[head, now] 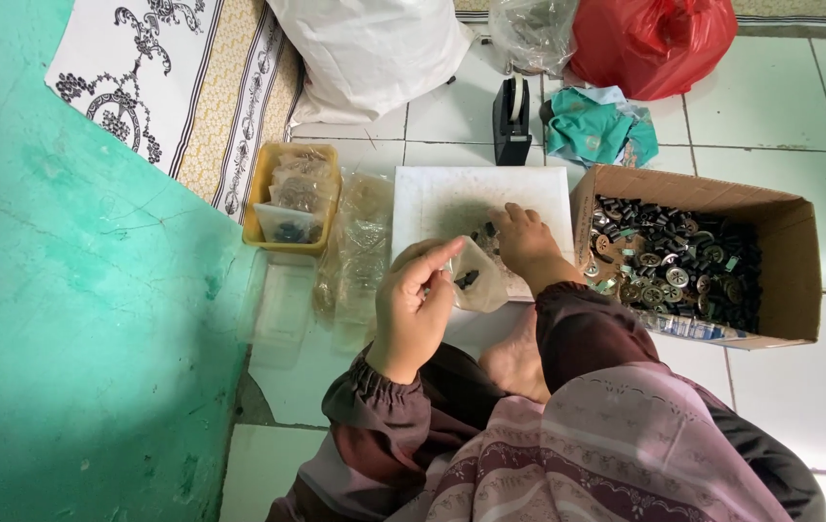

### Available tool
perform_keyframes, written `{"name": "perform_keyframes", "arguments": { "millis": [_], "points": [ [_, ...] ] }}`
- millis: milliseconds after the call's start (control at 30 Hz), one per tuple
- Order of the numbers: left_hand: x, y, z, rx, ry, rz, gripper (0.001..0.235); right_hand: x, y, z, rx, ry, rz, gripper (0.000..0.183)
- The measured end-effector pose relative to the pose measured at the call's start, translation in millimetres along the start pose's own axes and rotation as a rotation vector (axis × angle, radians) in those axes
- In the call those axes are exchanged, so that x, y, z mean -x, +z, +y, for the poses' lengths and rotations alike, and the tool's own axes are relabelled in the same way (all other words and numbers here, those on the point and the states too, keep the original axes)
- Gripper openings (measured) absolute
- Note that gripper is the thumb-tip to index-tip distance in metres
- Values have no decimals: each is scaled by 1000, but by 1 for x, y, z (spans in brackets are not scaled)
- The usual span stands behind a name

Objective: The person sits on the floor and sorts small metal buttons from a cardboard box into small clear plastic bags. They place the filled bags into a yellow plastic container.

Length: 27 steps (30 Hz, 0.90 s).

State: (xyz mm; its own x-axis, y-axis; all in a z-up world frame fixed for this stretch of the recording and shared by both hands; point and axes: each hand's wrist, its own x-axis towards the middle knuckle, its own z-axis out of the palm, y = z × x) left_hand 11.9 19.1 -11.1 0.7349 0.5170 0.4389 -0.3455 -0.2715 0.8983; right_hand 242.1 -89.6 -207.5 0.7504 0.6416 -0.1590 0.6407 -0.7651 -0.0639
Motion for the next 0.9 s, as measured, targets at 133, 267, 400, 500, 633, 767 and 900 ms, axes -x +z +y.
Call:
{"name": "perform_keyframes", "arguments": {
  "millis": [133, 267, 400, 500, 633, 767, 900],
  "points": [
    [10, -2, -22, -2, -45, -6, 46, -16, 44, 6, 157, -109, 162, 39],
    [11, -6, -30, -5, -58, 7, 46, -23, 51, 9, 102, -201, 154, 23],
    [12, -5, -35, -30, -70, 7, 46, -35, 65, 22, 105, -143, 118, 22],
    [16, -5, -40, -68, -121, 19, 45, -5, 16, 5, -623, 15, 286, 26],
    [19, -5, -53, -90, -145, 28, 44, 85, -98, -53, -1013, -204, 700, 24],
    [13, 0, -46, -93, -145, 20, 40, 128, -155, -67, -996, -646, 757, 26],
    [15, 3, -44, -23, -150, 29, 39, 134, -175, -71, -773, -750, 745, 27]
  ]
}}
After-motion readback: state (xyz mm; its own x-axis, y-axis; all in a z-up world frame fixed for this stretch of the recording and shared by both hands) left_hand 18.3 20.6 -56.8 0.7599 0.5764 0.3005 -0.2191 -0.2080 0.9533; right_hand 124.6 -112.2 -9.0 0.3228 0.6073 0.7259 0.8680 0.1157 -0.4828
